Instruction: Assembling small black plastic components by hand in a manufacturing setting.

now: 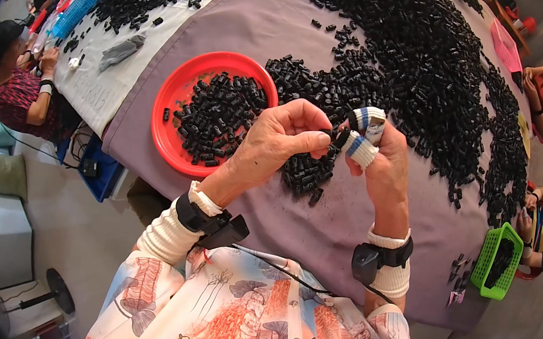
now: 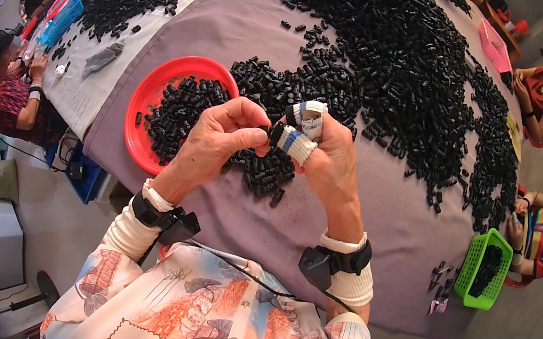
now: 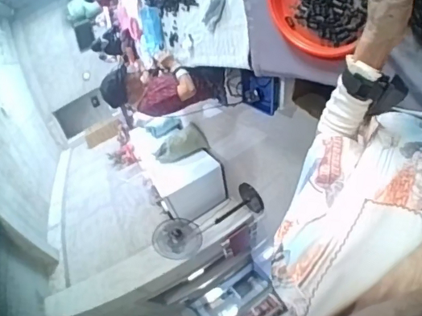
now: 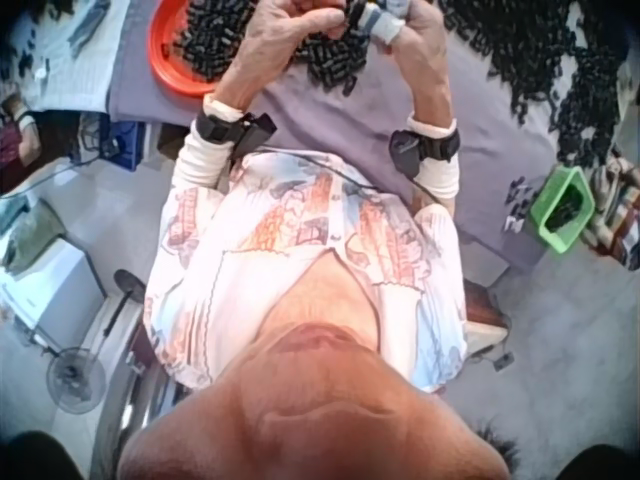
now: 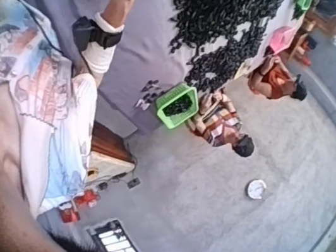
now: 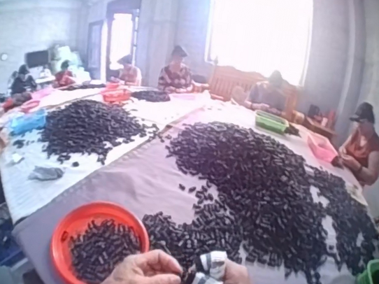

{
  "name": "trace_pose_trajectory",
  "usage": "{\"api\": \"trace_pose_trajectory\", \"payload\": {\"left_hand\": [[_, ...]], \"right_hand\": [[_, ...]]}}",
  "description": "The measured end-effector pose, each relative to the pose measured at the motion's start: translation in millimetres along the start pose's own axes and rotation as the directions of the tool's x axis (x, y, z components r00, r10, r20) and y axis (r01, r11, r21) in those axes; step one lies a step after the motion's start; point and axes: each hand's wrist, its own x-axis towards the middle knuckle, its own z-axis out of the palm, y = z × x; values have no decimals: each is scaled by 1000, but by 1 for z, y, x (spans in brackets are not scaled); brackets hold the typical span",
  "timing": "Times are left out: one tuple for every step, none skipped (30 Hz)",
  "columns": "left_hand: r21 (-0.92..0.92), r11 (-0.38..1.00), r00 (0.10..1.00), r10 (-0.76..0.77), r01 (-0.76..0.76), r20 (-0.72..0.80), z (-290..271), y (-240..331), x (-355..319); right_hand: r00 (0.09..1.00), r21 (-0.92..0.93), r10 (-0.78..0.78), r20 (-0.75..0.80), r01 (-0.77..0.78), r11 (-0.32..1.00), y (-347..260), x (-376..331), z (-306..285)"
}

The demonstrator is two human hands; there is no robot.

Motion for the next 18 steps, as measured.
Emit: {"api": "trace_pose_trajectory", "payload": {"left_hand": [[33,999,999,-44,43,6,0,0,0],[32,998,999,-48,47,8,1,0,-1],[41,996,997,-80,81,-13,1,1,-1],[49,992,993,-113,114,-35,2,1,-1],[48,992,993,-115,117,-34,2,0,0],[-117,981,986,-161,157,-28,3,-2,1],[-280,940,979,-206,193,-16,3,-3,2],[-279,941,978,-206,193,-18,3,-5,2],[-395,898,977,-215,196,-4,4,-8,4],[-504,841,975,-223,198,10,5,-10,4],[-503,841,974,-225,199,10,6,-10,5],[-521,828,973,-232,207,19,8,-11,6],[-537,815,971,-238,216,29,10,-12,7],[-536,814,970,-242,222,33,12,-12,7],[-527,821,969,-248,219,16,14,-12,7],[-518,828,967,-253,216,-1,14,-12,6],[-516,828,966,-257,220,-1,13,-14,6],[-519,826,969,-248,219,14,12,-17,7]], "right_hand": [[1000,7,18,1,-18,1000,2,1,-1],[999,14,36,2,-36,999,4,1,-1],[999,15,37,0,-37,999,5,2,-2],[999,25,36,-4,-36,999,7,3,-3],[999,36,35,-8,-34,999,7,3,-4],[999,37,35,-6,-34,999,7,4,-3],[999,53,22,-30,-20,998,7,4,-1],[998,68,9,-55,-6,998,6,4,0],[998,69,10,-55,-6,998,5,4,-1],[999,28,-13,-42,14,999,4,3,-2],[999,-12,-36,-29,35,999,3,2,-2],[999,-12,-34,-33,34,999,3,2,-2],[997,-38,-65,-36,63,997,3,2,-1],[995,-64,-95,-39,92,994,3,1,-1],[995,-61,-93,-41,91,994,3,1,-1],[996,-95,-86,-28,83,992,2,1,-1],[997,-128,-78,-16,75,989,2,1,0],[997,-126,-77,-20,74,989,1,1,-1]]}}
